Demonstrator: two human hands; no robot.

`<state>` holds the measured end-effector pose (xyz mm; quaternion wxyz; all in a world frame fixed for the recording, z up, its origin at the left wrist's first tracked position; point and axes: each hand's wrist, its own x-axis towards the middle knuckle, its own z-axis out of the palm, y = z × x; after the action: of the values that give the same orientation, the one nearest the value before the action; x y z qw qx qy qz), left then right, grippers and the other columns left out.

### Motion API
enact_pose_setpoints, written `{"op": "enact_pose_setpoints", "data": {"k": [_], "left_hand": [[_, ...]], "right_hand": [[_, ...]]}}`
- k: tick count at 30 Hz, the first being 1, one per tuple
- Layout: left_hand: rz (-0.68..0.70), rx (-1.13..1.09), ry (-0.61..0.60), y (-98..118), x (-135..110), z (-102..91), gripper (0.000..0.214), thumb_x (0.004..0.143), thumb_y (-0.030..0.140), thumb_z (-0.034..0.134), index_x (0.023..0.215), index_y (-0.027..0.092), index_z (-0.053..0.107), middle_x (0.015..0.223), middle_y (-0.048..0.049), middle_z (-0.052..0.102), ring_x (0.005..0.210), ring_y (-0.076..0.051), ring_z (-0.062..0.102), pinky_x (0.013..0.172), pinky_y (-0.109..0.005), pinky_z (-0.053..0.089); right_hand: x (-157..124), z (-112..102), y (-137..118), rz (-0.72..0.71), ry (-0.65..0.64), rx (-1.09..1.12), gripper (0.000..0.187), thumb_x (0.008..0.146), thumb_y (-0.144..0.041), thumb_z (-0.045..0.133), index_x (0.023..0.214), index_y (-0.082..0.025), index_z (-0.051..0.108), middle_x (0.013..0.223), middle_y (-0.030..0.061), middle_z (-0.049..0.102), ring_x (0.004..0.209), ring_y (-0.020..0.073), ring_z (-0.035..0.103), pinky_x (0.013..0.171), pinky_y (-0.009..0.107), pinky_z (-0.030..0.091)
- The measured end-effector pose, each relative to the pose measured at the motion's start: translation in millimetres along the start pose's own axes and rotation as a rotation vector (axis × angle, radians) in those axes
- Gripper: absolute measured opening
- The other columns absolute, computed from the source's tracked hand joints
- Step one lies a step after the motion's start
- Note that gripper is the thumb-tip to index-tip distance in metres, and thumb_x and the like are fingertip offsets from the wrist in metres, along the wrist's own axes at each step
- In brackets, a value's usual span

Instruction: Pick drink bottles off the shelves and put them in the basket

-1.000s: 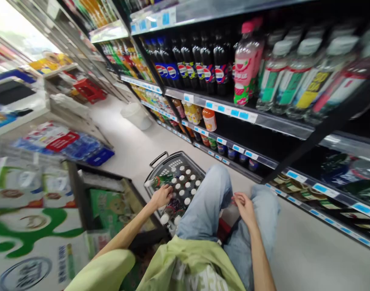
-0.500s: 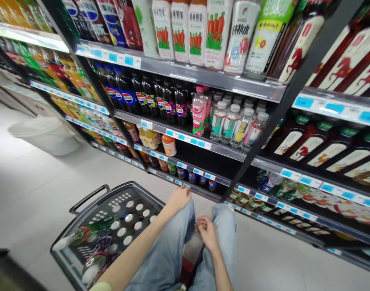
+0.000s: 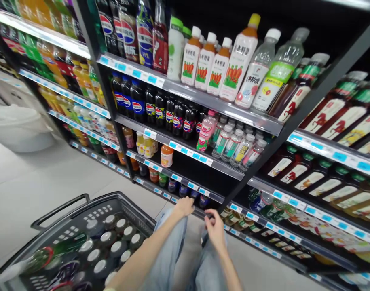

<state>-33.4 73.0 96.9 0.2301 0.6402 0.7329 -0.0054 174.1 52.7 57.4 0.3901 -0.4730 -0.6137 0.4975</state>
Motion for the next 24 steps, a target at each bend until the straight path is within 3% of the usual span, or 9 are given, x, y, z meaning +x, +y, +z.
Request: {"op": "enact_pose_setpoints", "data": {"k": [4,6,8,10,11,13,17,20,24], "left_hand": [[0.036,-0.053,0.055,0.9,-2.6,1.1,0.038,0.100,0.024,0.048,0.122,0.011,0.076,0.122,-0.0221,0.075,0.117,-0.036,0.074,0.100,-0.045,0.057],[0.049,-0.074,0.073,-0.1,-4.3,1.2,0.036,0.099,0.022,0.049,0.119,0.011,0.077,0.121,-0.0219,0.076,0.116,-0.036,0.074,0.099,-0.045,0.057],[0.053,-0.097,0.092,-2.3,-5.6,0.8,0.035,0.099,0.021,0.049,0.117,0.012,0.077,0.120,-0.0217,0.076,0.116,-0.036,0.074,0.099,-0.045,0.057],[0.051,-0.122,0.110,-5.0,-6.3,0.4,0.035,0.098,0.018,0.048,0.114,0.013,0.078,0.117,-0.0210,0.077,0.114,-0.036,0.075,0.098,-0.044,0.057],[0.048,-0.135,0.119,-6.4,-6.6,0.3,0.034,0.098,0.018,0.048,0.113,0.014,0.078,0.116,-0.0203,0.078,0.113,-0.035,0.075,0.097,-0.043,0.057],[0.044,-0.164,0.136,-8.9,-6.8,0.5,0.033,0.097,0.017,0.049,0.110,0.015,0.079,0.114,-0.0182,0.079,0.111,-0.034,0.076,0.095,-0.041,0.057],[0.040,-0.230,0.162,-13.5,-6.2,2.5,0.031,0.096,0.018,0.051,0.107,0.021,0.080,0.106,-0.0110,0.081,0.106,-0.028,0.077,0.091,-0.034,0.057],[0.035,-0.276,0.174,-16.8,-4.2,4.1,0.028,0.095,0.018,0.053,0.104,0.022,0.080,0.102,-0.0078,0.081,0.104,-0.026,0.077,0.088,-0.030,0.056],[0.027,-0.320,0.178,-18.5,-2.1,3.9,0.026,0.094,0.019,0.054,0.101,0.021,0.079,0.101,-0.0076,0.081,0.102,-0.025,0.077,0.085,-0.029,0.054]], "right_hand": [[81.0,-31.7,-119.4,-0.225,0.063,-0.171,0.058,0.094,-0.055,0.066,0.140,-0.020,0.061,0.054,-0.0074,0.055,0.053,0.0206,0.063,0.062,0.033,0.054],[124.5,-40.6,-177.5,-0.342,0.140,-0.290,0.064,0.095,-0.052,0.065,0.149,-0.020,0.055,0.063,-0.0043,0.062,0.055,0.0206,0.064,0.067,0.036,0.056],[165.6,-43.9,-225.4,-0.518,0.251,-0.465,0.064,0.093,-0.047,0.065,0.150,-0.020,0.053,0.102,0.0084,0.075,0.068,0.0211,0.068,0.079,0.041,0.059],[200.2,-41.9,-260.8,-0.635,0.326,-0.655,0.063,0.092,-0.042,0.063,0.151,-0.021,0.051,0.142,0.0180,0.064,0.098,0.0275,0.072,0.092,0.046,0.058],[214.0,-39.4,-273.8,-0.643,0.342,-0.737,0.064,0.092,-0.040,0.063,0.152,-0.021,0.050,0.152,0.0196,0.057,0.109,0.0308,0.071,0.096,0.048,0.057],[233.4,-32.3,-291.7,-0.576,0.342,-0.858,0.065,0.093,-0.038,0.062,0.154,-0.021,0.049,0.158,0.0219,0.052,0.117,0.0357,0.069,0.096,0.049,0.056],[244.2,-17.7,-303.0,-0.409,0.384,-0.906,0.061,0.094,-0.044,0.066,0.149,-0.022,0.054,0.142,0.0218,0.064,0.101,0.0367,0.073,0.087,0.047,0.054],[240.9,-12.2,-298.1,-0.445,0.476,-0.822,0.057,0.090,-0.050,0.070,0.139,-0.023,0.060,0.126,0.0170,0.071,0.098,0.0354,0.072,0.085,0.045,0.052],[233.2,-13.7,-285.8,-0.552,0.547,-0.715,0.049,0.085,-0.057,0.071,0.119,-0.022,0.068,0.119,0.0141,0.071,0.100,0.0331,0.069,0.086,0.043,0.052]]}}
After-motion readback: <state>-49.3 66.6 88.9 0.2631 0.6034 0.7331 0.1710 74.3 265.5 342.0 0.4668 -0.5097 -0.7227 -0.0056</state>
